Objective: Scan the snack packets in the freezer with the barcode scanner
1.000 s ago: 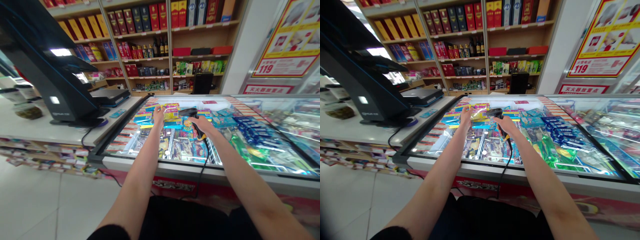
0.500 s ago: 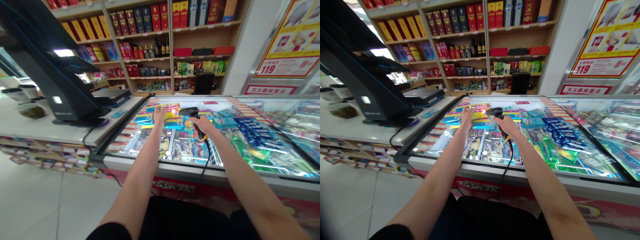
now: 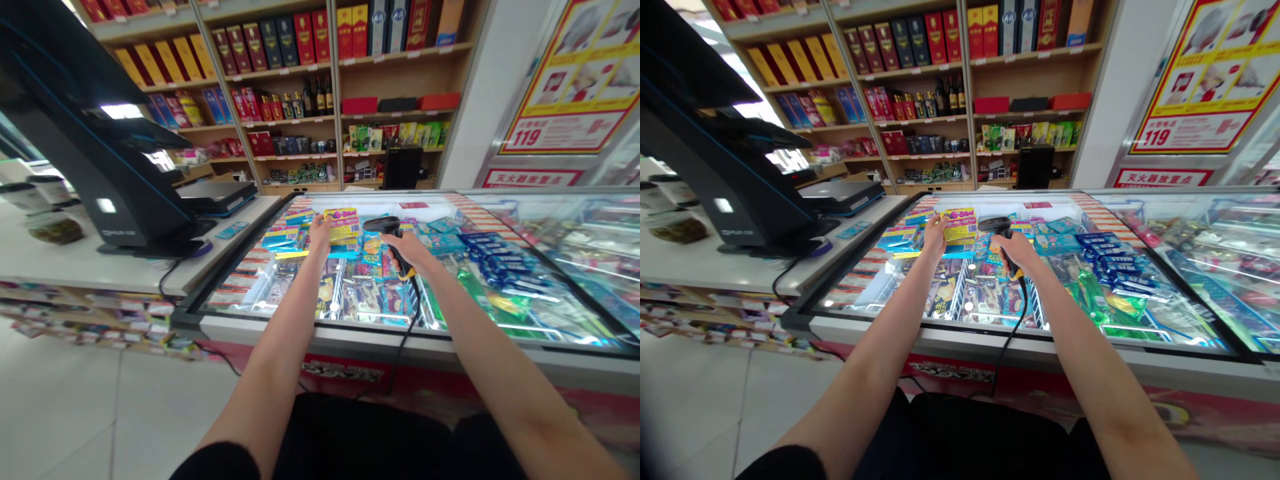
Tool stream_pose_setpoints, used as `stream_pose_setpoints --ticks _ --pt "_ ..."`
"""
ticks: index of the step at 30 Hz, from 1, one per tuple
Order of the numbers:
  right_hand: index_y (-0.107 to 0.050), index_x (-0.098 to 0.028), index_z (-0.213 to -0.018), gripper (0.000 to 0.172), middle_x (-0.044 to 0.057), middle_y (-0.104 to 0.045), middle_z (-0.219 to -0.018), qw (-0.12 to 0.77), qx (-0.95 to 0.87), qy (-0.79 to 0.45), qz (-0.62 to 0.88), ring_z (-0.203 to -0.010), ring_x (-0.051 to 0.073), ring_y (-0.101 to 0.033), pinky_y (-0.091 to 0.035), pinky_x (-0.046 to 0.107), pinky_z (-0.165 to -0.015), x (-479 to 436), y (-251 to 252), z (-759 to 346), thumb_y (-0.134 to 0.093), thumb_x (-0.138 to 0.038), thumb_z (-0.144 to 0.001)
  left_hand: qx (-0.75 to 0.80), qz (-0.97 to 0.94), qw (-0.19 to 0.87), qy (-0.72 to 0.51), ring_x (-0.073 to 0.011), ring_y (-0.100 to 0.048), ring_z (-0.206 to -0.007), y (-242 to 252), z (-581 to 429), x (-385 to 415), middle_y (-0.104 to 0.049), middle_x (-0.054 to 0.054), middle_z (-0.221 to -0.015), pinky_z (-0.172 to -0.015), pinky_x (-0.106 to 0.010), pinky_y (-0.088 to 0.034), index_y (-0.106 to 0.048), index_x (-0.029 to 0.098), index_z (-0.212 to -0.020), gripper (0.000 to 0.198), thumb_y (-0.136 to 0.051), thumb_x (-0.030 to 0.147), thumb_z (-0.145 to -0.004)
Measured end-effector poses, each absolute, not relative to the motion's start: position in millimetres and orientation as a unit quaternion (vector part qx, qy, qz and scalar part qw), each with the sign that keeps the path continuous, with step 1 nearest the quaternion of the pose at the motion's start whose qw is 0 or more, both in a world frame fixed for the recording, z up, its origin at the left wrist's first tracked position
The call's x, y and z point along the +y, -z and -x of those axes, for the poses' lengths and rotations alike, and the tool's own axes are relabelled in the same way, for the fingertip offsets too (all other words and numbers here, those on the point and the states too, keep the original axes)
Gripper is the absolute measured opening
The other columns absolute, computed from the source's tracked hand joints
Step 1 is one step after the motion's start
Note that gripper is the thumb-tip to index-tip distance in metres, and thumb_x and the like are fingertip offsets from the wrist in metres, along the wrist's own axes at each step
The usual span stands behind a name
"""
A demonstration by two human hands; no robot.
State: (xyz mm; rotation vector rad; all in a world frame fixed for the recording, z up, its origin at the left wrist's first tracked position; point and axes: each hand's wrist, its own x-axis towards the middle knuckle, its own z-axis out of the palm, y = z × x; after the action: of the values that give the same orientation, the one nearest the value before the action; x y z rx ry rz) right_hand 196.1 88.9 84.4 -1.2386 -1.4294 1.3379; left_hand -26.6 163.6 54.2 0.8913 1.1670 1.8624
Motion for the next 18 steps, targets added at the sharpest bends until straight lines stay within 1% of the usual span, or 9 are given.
stream_pose_setpoints --ticks 3,5,8,11,16,18 --pt "-0.048 -0.02 -0.067 0.03 -0.002 -0.051 -0.042 0.43 -0.54 -0.531 0.493 -0.03 0.011 -0.044 -0.038 0.022 -0.029 92 -85 -214 -0.07 -0.035 -0.082 0.42 -0.342 0.438 -0.717 -0.0149 -0.067 -0.07 -56 4 163 -0.061 0.004 -0.07 -0.073 -0.031 -0.054 -0.052 0.021 -0.088 0.022 -0.068 0.026 -0.074" --pt "-0.049 -0.02 -0.067 0.03 -0.002 -0.052 -0.043 0.454 -0.516 -0.53 0.496 -0.03 0.011 -0.045 -0.038 0.022 -0.029 94 -85 -229 -0.071 -0.034 -0.081 0.408 -0.351 0.459 -0.707 -0.015 -0.067 -0.069 -57 -15 163 -0.061 0.003 -0.071 -0.074 -0.032 -0.054 -0.054 0.02 -0.088 0.022 -0.068 0.022 -0.072" --pt "-0.05 -0.019 -0.068 0.026 -0.001 -0.054 -0.046 0.49 -0.471 -0.537 0.499 -0.031 0.011 -0.045 -0.039 0.022 -0.029 98 -85 -253 -0.068 -0.032 -0.082 0.401 -0.362 0.485 -0.688 -0.0136 -0.066 -0.067 -60 -43 169 -0.062 0.003 -0.069 -0.073 -0.029 -0.054 -0.055 0.018 -0.087 0.019 -0.064 0.015 -0.071" --pt "-0.052 -0.018 -0.071 0.021 -0.002 -0.054 -0.047 0.527 -0.438 -0.537 0.493 -0.032 0.011 -0.046 -0.039 0.023 -0.029 102 -85 -271 -0.064 -0.031 -0.083 0.396 -0.372 0.501 -0.674 -0.013 -0.066 -0.066 -65 -70 179 -0.061 0.003 -0.066 -0.072 -0.028 -0.054 -0.058 0.017 -0.091 0.021 -0.062 0.012 -0.071" --pt "-0.051 -0.019 -0.073 0.017 -0.003 -0.053 -0.047 0.58 -0.412 -0.518 0.475 -0.031 0.011 -0.046 -0.04 0.023 -0.029 104 -87 -280 -0.063 -0.028 -0.082 0.427 -0.378 0.506 -0.647 -0.0168 -0.068 -0.072 -70 -102 203 -0.065 0.0 -0.071 -0.074 -0.031 -0.054 -0.06 0.017 -0.101 0.028 -0.06 0.013 -0.073" --pt "-0.05 -0.02 -0.073 0.018 -0.003 -0.053 -0.047 0.589 -0.412 -0.509 0.474 -0.032 0.011 -0.046 -0.04 0.023 -0.03 105 -89 -280 -0.064 -0.028 -0.081 0.456 -0.393 0.475 -0.642 -0.0203 -0.069 -0.078 -67 -108 211 -0.067 -0.003 -0.075 -0.076 -0.034 -0.053 -0.061 0.017 -0.099 0.027 -0.06 0.013 -0.073"
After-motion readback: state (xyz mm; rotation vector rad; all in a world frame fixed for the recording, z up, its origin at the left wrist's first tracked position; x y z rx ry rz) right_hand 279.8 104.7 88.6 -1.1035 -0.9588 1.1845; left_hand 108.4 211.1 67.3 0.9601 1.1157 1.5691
